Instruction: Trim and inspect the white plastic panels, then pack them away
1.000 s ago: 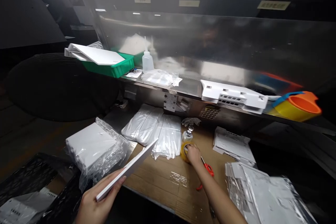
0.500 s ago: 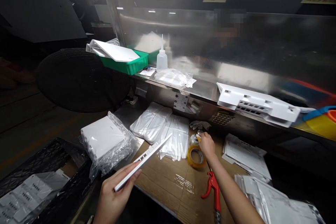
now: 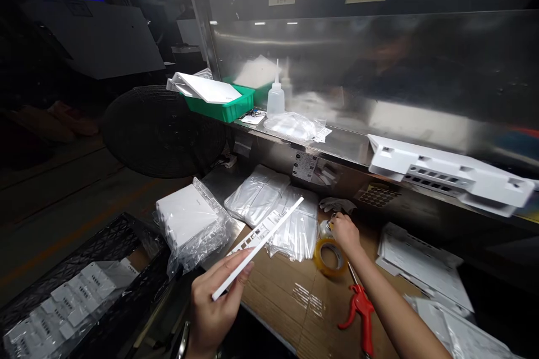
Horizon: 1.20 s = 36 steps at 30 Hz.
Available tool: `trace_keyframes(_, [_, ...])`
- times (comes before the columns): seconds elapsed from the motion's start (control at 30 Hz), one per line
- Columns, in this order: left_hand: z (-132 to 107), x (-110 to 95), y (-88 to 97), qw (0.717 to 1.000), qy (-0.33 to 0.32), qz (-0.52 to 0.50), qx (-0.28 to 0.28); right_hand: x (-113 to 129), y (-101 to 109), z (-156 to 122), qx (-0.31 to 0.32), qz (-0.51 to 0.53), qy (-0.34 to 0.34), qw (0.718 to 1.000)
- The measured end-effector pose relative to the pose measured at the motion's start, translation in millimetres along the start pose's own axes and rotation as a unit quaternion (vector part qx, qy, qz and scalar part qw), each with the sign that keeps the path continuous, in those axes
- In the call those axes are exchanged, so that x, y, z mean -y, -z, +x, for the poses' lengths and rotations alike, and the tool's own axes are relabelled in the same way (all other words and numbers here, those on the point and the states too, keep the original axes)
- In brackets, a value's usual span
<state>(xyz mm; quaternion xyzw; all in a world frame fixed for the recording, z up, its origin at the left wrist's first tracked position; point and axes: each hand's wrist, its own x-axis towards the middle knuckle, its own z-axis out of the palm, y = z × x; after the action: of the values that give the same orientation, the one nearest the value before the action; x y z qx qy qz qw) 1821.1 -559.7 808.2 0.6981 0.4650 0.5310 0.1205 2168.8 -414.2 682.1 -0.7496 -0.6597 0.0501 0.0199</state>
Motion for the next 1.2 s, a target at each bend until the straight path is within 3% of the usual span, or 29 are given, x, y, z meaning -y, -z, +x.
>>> trace_keyframes(0.17, [-0.3,-3.8,-3.1,1.0,-0.015,0.004,0.002,6.7,29.5,-8.8,-0.038,0.106,-0.014,0.994])
trace_keyframes(0.3, [-3.1,-5.0,-6.2,0.998,-0.045,0.032,0.017,44.7,83.2,-70.1,-0.113,0.218,0.038,0.969])
trace_keyframes(0.33, [-3.3,-5.8,-7.4,0.998,-0.054,0.039,0.022,59.8,98.4,-92.4,-0.135,0.259,0.077,0.953])
trace_keyframes(0.4, [-2.9,-8.1,-10.2,0.996,-0.07,0.048,0.036,91.7,125.7,-134.8,-0.188,0.428,0.203,0.861])
trace_keyframes(0.43, [-2.3,-9.5,-11.7,0.995,-0.08,0.05,0.043,106.3,136.1,-151.5,-0.188,0.463,0.244,0.831])
trace_keyframes(0.5, [-1.1,-12.3,-14.9,0.992,-0.099,0.056,0.056,127.5,148.2,-170.2,-0.204,0.486,0.292,0.798])
trace_keyframes(0.57, [-0.8,-14.0,-17.5,0.99,-0.115,0.061,0.062,135.0,149.7,-170.7,-0.227,0.469,0.292,0.802])
trace_keyframes(0.73, [-5.4,-11.9,-20.6,0.987,-0.13,0.053,0.08,127.8,140.8,-157.4,-0.269,0.429,0.218,0.834])
trace_keyframes(0.9, [-7.6,-10.7,-20.7,0.989,-0.122,0.044,0.073,135.5,141.6,-174.3,-0.227,0.44,0.277,0.824])
trace_keyframes(1.1, [-8.2,-15.4,-21.6,0.988,-0.127,0.031,0.08,120.2,143.1,-155.6,-0.286,0.446,0.186,0.827])
trace_keyframes(1.2, [-7.2,-15.1,-24.0,0.989,-0.12,0.035,0.076,129.8,144.0,-170.0,-0.267,0.452,0.222,0.822])
